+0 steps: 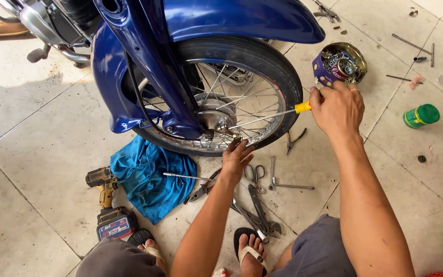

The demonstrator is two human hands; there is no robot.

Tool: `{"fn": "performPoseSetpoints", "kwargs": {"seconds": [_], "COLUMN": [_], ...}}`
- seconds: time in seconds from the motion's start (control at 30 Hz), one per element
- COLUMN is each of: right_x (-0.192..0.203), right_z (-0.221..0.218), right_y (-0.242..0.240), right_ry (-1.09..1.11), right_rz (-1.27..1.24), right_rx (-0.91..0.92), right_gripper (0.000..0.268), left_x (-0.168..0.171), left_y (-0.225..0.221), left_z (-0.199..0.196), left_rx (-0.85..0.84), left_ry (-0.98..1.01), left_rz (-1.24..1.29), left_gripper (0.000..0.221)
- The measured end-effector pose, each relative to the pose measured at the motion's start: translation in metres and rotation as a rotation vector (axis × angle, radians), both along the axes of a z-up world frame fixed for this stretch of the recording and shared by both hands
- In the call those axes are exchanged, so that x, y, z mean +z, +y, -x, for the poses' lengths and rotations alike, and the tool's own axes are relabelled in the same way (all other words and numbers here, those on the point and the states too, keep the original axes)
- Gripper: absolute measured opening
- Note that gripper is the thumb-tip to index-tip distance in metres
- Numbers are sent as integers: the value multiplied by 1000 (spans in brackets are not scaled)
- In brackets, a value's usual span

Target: Repairing the front wheel hub of a motorcycle using a screwdriver

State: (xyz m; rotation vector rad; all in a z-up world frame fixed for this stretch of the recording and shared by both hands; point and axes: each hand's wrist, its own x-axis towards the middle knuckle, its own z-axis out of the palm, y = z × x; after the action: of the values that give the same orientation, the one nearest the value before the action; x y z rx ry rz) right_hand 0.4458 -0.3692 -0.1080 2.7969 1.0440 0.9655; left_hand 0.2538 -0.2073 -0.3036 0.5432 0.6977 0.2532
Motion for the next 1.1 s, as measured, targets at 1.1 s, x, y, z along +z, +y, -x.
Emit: {"fn": "performPoseSetpoints", "kwargs": {"seconds": [1.1], "right_x": [-33], "right_z": [-3], "right_y": [-15], "right_ry": [215], "right_rz": [111], "right_rx": [-247], "right_gripper": [48], "left_x": [-3], "left_y": [-31], "left_z": [-45], "left_rx": [413], "left_ry": [-32], "left_rz": [466], "left_gripper": [29]}}
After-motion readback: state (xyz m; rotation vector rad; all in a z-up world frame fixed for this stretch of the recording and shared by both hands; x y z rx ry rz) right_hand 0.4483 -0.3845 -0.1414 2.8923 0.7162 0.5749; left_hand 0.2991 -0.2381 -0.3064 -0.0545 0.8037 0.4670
